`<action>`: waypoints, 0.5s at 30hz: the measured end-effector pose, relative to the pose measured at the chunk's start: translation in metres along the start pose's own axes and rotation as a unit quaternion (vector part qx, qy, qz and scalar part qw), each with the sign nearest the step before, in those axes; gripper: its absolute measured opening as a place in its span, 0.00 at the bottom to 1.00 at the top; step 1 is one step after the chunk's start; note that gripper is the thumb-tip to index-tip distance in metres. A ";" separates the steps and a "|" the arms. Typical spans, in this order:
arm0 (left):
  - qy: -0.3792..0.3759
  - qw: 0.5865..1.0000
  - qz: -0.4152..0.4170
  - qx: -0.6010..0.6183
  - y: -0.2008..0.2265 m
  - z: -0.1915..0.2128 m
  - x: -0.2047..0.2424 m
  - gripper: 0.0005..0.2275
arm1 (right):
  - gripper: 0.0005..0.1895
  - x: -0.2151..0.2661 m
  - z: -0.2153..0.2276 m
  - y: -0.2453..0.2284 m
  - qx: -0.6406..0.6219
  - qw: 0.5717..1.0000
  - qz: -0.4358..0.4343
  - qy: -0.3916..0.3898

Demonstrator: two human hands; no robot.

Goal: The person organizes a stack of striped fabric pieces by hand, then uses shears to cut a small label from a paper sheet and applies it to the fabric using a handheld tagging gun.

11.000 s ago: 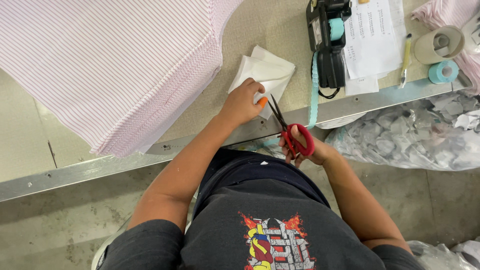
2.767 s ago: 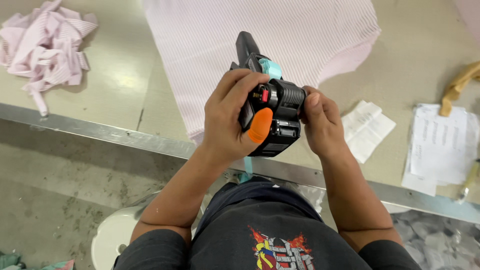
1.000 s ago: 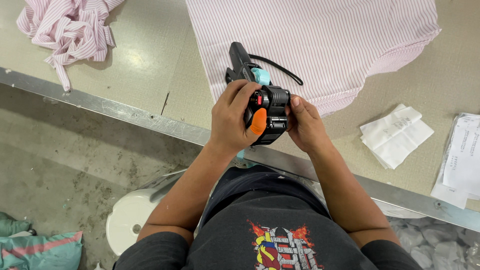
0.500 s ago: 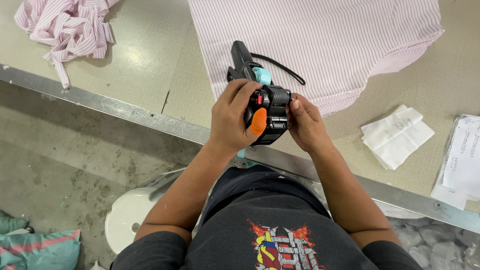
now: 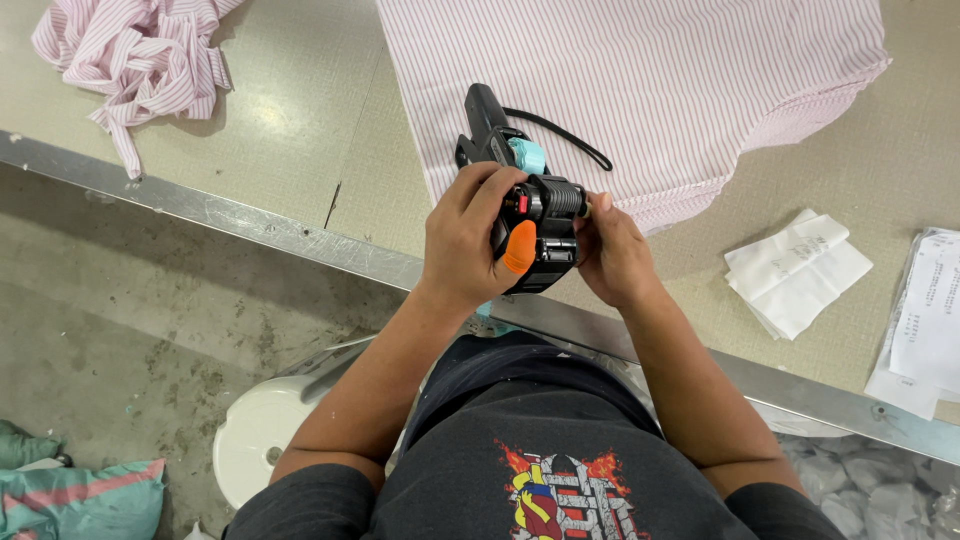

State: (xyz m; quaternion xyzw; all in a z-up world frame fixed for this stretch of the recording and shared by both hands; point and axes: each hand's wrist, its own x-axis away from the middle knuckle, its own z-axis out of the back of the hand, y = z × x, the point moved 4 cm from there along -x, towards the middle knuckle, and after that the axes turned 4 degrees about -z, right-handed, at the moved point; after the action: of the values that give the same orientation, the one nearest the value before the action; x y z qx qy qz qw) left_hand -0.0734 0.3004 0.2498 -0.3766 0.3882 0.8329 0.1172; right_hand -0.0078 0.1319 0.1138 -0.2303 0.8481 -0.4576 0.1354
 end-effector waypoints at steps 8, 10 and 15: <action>-0.002 1.000 0.012 0.023 0.000 0.001 -0.001 0.19 | 0.26 0.012 -0.025 -0.001 -0.204 0.963 -0.153 0.088; 0.001 1.000 0.012 0.021 0.000 0.002 -0.001 0.19 | 0.26 0.011 -0.026 -0.003 -0.210 0.960 -0.164 0.084; 0.008 1.000 0.017 0.021 -0.002 0.003 0.000 0.20 | 0.25 0.013 -0.026 -0.002 -0.231 0.951 -0.188 0.079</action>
State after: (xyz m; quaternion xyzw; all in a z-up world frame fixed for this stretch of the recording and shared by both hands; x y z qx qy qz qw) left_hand -0.0743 0.3038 0.2501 -0.3737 0.4130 0.8235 0.1081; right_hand -0.0297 0.1431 0.1300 -0.3736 0.8800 -0.2828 -0.0780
